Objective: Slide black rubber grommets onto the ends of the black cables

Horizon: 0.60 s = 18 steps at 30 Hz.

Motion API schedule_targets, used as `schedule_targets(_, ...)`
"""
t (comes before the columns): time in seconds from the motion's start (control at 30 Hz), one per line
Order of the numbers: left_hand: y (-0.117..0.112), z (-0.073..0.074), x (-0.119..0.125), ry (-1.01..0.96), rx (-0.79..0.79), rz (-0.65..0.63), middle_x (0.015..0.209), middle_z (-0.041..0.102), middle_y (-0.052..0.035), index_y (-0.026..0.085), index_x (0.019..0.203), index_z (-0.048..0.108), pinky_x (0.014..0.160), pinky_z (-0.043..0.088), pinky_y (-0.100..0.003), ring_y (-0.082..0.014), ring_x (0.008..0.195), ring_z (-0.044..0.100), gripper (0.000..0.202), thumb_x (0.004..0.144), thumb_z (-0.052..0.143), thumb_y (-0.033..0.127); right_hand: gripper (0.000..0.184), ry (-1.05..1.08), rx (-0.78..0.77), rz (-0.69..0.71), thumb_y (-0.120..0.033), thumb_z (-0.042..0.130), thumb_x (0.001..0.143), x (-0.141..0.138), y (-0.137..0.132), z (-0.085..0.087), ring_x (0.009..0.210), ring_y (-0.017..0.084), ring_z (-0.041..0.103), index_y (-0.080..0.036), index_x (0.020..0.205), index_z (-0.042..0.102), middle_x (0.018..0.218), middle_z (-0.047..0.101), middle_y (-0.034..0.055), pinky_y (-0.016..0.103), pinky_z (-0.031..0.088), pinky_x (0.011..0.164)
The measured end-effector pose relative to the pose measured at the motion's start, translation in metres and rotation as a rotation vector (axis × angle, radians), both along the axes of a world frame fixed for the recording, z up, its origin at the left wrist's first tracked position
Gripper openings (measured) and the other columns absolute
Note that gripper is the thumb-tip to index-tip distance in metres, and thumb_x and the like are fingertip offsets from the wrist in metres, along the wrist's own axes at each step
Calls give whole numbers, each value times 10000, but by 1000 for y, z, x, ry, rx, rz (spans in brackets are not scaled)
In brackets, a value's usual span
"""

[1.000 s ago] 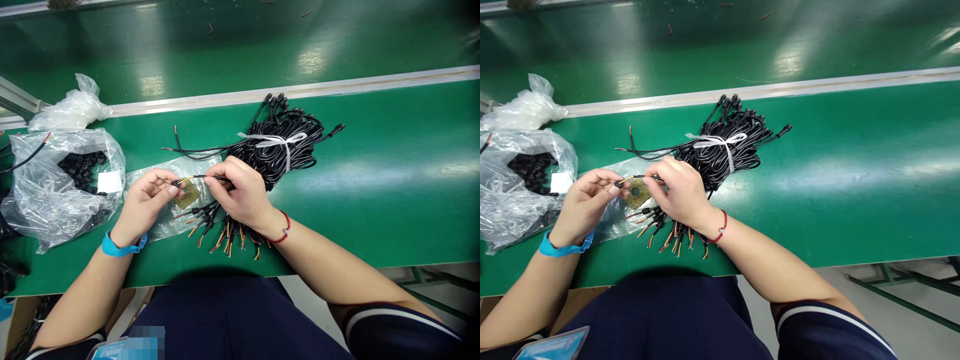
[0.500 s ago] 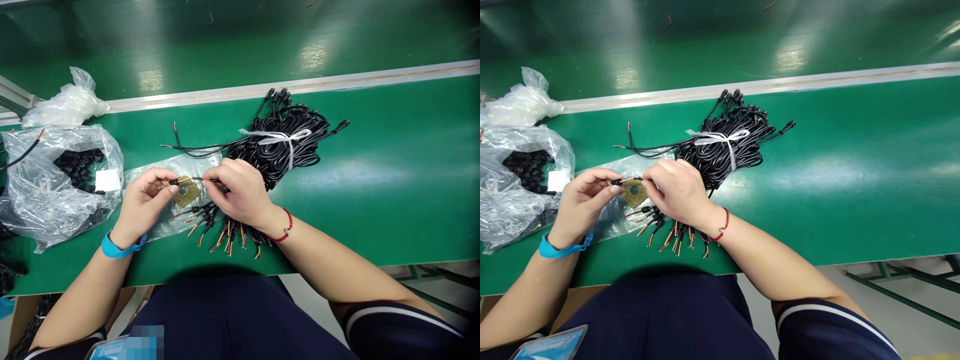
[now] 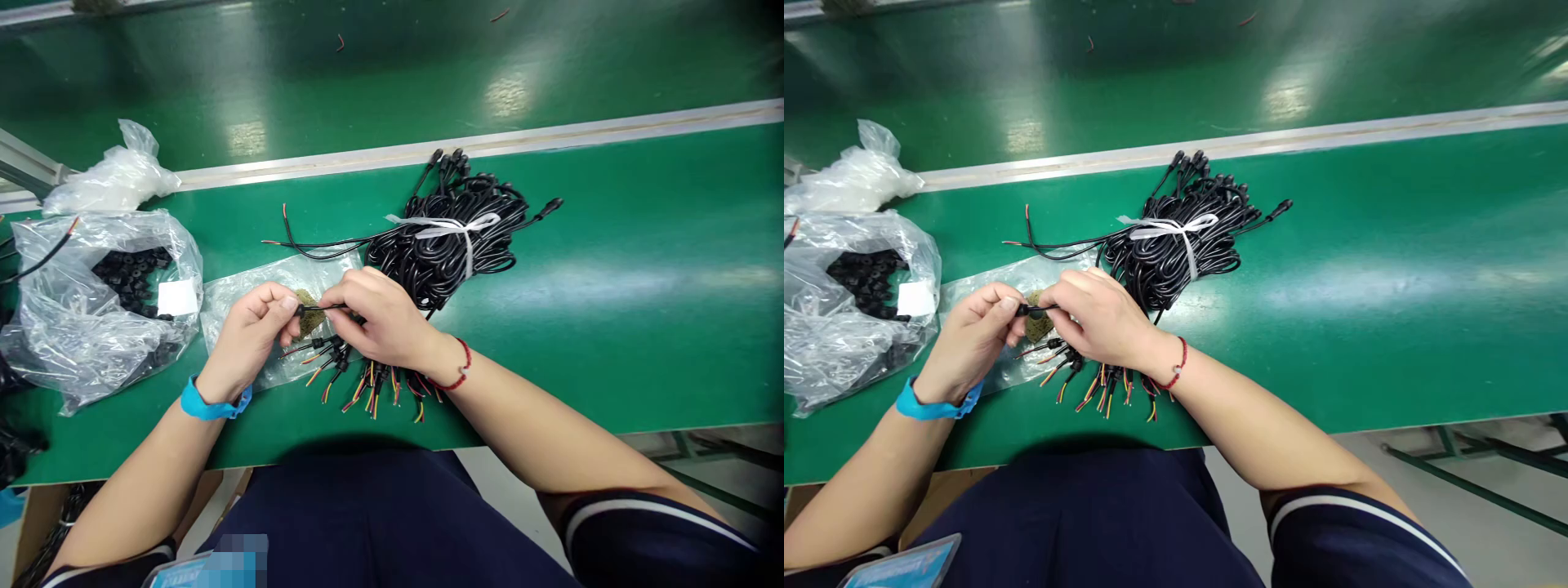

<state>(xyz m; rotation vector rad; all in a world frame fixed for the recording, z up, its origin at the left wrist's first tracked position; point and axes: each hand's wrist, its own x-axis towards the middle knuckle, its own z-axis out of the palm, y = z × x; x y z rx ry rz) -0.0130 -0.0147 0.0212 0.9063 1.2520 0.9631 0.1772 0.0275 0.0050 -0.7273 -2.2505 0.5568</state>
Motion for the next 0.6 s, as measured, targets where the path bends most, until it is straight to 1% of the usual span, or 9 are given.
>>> schedule_targets(0.07, 0, -1, 0, -92, -54, 9, 607, 613, 27, 163, 808, 620, 490, 408, -146, -43, 494, 504, 171, 810, 680, 324, 156, -15, 64, -38, -173, 442, 918, 1, 1, -1, 653, 126, 450, -162, 895, 596, 706, 532, -2, 267, 348, 648)
schedule_targets(0.13, 1, -3, 1, -170, -80, 22, 666, 648, 11, 171, 856, 646, 524, 440, -156, -57, 543, 553, 161, 774, 718, 290, 199, -55, 121, -75, -219, 422, 947, 2, 2, -2, 654, 134, 449, -172, 902, 610, 701, 537, 2, 272, 337, 638)
schedule_targets(0.2, 1, -5, 1, -180, -53, 38, 703, 665, 2, 178, 878, 664, 560, 469, -172, -71, 582, 587, 172, 746, 743, 252, 237, -98, 160, -85, -251, 409, 960, 3, 3, -2, 649, 137, 451, -173, 890, 621, 694, 540, 5, 276, 327, 625)
schedule_targets(0.27, 0, -8, 1, -123, 19, 42, 686, 655, 10, 181, 870, 673, 569, 481, -184, -75, 576, 589, 163, 734, 751, 225, 254, -116, 149, -73, -256, 408, 960, 4, 2, 0, 635, 132, 450, -169, 858, 624, 681, 536, 2, 276, 320, 612)
schedule_targets(0.33, 0, -9, 1, -6, 126, 31, 690, 652, 9, 184, 867, 681, 570, 488, -199, -85, 586, 592, 155, 730, 751, 202, 240, -94, 72, -45, -245, 424, 948, 5, 2, 2, 620, 121, 444, -170, 827, 618, 665, 530, -8, 269, 323, 609)
schedule_targets(0.47, -2, -9, 0, 263, 425, -8, 817, 674, -15, 192, 861, 695, 651, 498, -225, -116, 738, 620, 144, 732, 737, 144, 191, 29, -179, 25, -191, 464, 912, 5, 0, 8, 603, 95, 448, -168, 771, 591, 635, 525, -30, 244, 357, 623)
schedule_targets(0.53, -3, -10, 1, 326, 530, -49, 840, 672, -11, 200, 868, 691, 681, 497, -232, -121, 784, 619, 151, 742, 722, 123, 184, 81, -262, 25, -173, 468, 900, 6, 1, 10, 597, 88, 447, -169, 753, 579, 632, 523, -34, 234, 362, 617)
schedule_targets(0.6, -4, -10, 2, 363, 582, -70, 850, 670, -8, 201, 883, 682, 680, 496, -229, -119, 794, 619, 163, 753, 707, 105, 179, 103, -300, 22, -165, 473, 890, 6, 1, 11, 588, 85, 437, -169, 742, 572, 623, 509, -38, 228, 355, 603)
